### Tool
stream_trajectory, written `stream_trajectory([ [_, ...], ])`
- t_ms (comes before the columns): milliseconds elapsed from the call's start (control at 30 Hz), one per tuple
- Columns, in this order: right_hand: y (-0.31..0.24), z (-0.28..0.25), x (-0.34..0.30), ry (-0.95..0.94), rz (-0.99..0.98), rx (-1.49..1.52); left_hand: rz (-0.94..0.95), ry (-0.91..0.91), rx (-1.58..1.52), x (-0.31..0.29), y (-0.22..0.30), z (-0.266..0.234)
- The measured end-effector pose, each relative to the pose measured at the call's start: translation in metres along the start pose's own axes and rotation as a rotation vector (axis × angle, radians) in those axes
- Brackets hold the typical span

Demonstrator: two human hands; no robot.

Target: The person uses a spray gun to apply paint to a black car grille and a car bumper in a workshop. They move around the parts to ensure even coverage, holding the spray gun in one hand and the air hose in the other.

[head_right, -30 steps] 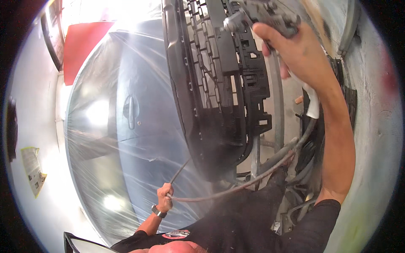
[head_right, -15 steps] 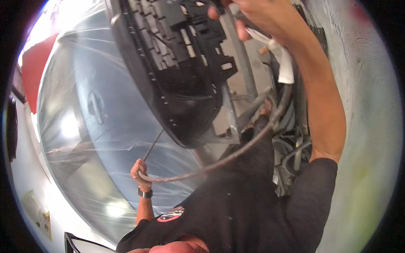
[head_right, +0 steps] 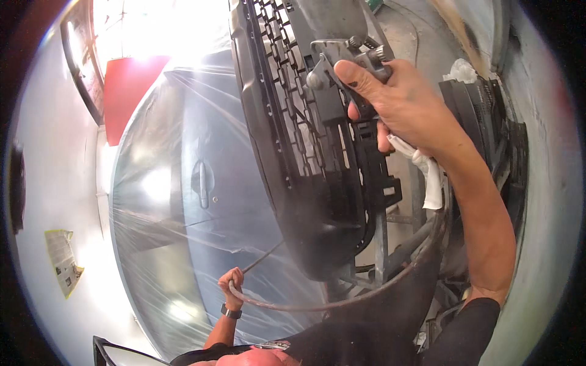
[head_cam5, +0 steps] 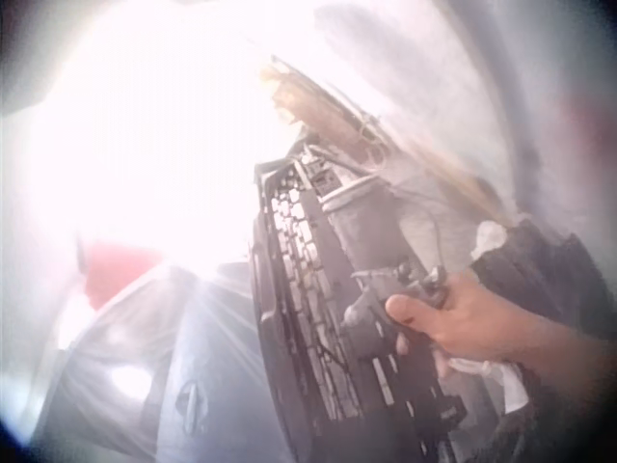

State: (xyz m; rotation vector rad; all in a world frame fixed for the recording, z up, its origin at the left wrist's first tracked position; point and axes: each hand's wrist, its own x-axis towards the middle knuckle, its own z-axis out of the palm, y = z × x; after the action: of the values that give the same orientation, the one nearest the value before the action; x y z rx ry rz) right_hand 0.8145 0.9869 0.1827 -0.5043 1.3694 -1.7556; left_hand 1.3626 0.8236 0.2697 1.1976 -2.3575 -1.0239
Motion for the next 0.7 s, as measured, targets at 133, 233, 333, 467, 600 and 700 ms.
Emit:
stream_trajectory([
  [133,0.001,-0.005,0.040,-0.044,-0.040,0.009,-0.059,0.011,0.030,0.008,0.028,0.015],
  [233,-0.010,-0.007,0.079,-0.003,-0.123,0.007,-0.031,0.026,0.012,0.024,0.040,0.017],
  [333,-0.029,-0.012,0.118,0.113,-0.214,-0.014,0.012,0.040,-0.004,0.040,0.048,0.022],
  [467,-0.087,-0.007,0.142,0.174,-0.130,-0.137,-0.081,0.092,-0.019,0.047,0.061,0.022],
  [600,-0.094,-0.014,0.192,0.230,-0.337,0.014,-0.057,0.130,-0.038,0.053,0.067,0.024],
  [700,-0.105,-0.002,0.201,0.344,-0.228,0.064,-0.089,0.248,-0.076,0.048,0.067,0.024],
])
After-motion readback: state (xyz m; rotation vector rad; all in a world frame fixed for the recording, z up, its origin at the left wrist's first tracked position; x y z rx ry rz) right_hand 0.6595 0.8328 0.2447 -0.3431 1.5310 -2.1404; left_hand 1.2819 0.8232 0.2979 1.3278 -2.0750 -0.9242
